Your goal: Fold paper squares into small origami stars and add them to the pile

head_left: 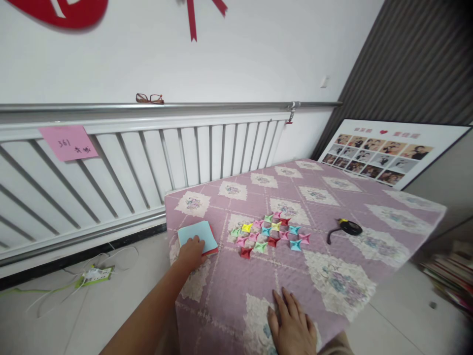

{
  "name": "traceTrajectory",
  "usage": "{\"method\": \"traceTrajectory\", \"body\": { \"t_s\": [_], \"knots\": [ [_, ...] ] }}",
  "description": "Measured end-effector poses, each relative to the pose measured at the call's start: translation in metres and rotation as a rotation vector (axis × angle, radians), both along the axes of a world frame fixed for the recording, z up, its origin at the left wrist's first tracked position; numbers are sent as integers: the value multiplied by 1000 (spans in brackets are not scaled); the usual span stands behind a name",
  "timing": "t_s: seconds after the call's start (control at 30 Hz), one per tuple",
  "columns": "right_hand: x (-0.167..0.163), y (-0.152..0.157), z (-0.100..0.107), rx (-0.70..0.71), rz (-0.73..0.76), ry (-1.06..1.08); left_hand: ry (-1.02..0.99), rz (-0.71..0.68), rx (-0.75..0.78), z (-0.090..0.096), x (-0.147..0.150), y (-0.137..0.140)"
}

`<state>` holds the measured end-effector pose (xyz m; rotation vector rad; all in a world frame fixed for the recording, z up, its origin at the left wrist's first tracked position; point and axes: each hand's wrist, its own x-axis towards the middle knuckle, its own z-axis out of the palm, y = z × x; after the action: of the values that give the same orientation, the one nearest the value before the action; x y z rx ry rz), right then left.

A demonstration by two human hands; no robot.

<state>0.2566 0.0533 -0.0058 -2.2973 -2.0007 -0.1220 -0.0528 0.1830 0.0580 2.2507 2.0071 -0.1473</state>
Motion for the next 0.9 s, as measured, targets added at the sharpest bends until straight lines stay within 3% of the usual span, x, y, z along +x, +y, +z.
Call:
{"method": "traceTrajectory", "body": {
  "t_s": [0.9],
  "knots": [
    [-3, -5, 10, -39, -22, 34, 34, -36, -16, 7, 1, -3]
  ]
}}
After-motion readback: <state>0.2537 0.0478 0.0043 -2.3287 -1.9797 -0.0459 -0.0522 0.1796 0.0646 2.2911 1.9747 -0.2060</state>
